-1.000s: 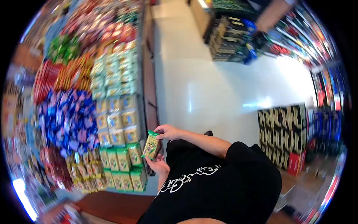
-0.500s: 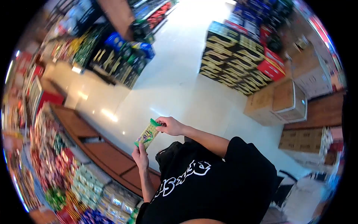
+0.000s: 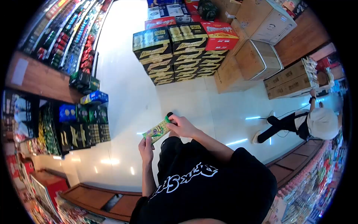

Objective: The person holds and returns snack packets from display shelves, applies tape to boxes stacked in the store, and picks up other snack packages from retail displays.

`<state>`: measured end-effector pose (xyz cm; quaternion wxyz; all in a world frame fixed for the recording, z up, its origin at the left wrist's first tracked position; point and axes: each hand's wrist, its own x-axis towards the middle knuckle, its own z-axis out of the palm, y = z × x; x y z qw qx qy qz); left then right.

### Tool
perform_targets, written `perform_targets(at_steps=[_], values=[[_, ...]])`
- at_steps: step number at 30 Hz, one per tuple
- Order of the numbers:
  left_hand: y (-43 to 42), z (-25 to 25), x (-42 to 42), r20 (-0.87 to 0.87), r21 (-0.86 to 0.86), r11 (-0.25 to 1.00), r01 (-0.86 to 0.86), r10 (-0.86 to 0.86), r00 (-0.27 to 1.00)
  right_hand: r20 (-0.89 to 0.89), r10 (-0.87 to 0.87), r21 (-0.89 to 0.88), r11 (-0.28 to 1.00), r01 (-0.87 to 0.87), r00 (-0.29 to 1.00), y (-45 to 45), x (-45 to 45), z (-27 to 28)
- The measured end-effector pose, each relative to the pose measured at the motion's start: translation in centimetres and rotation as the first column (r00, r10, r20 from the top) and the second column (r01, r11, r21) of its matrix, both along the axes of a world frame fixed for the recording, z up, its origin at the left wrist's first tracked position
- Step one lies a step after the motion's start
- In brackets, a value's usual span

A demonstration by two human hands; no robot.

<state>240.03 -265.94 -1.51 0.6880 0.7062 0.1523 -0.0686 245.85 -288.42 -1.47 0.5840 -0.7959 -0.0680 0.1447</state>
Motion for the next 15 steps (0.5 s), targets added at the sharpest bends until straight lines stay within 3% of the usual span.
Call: perform_targets(at_steps=[4, 7, 11, 15], values=[[-1.9, 0.2, 10.5, 0.025, -0.118, 0.991, 0.069, -0.066, 0.998, -0.062, -0.115, 0.0, 0.993, 0.116, 0.991, -1.4, 7.2, 0.8], [-2.7, 2.0, 17.5, 0.08, -0.095, 0.98, 0.175, -0.167, 0.983, -0.198, -0.235, 0.079, 0.964, 0.255, 0.952, -2.0, 12.2, 2.3], [-3.1, 1.5, 26.3, 0.075, 0.007, 0.968, 0.252, -0.251, 0.965, -0.14, -0.32, 0.075, 0.94, 0.332, 0.937, -2.6, 19.2, 1.2], [-3.0, 2.4, 33.0, 0.018, -0.015, 0.947, 0.322, -0.322, 0.947, -0.091, -0.384, 0.022, 0.922, 0.388, 0.919, -2.5, 24.0, 1.9]])
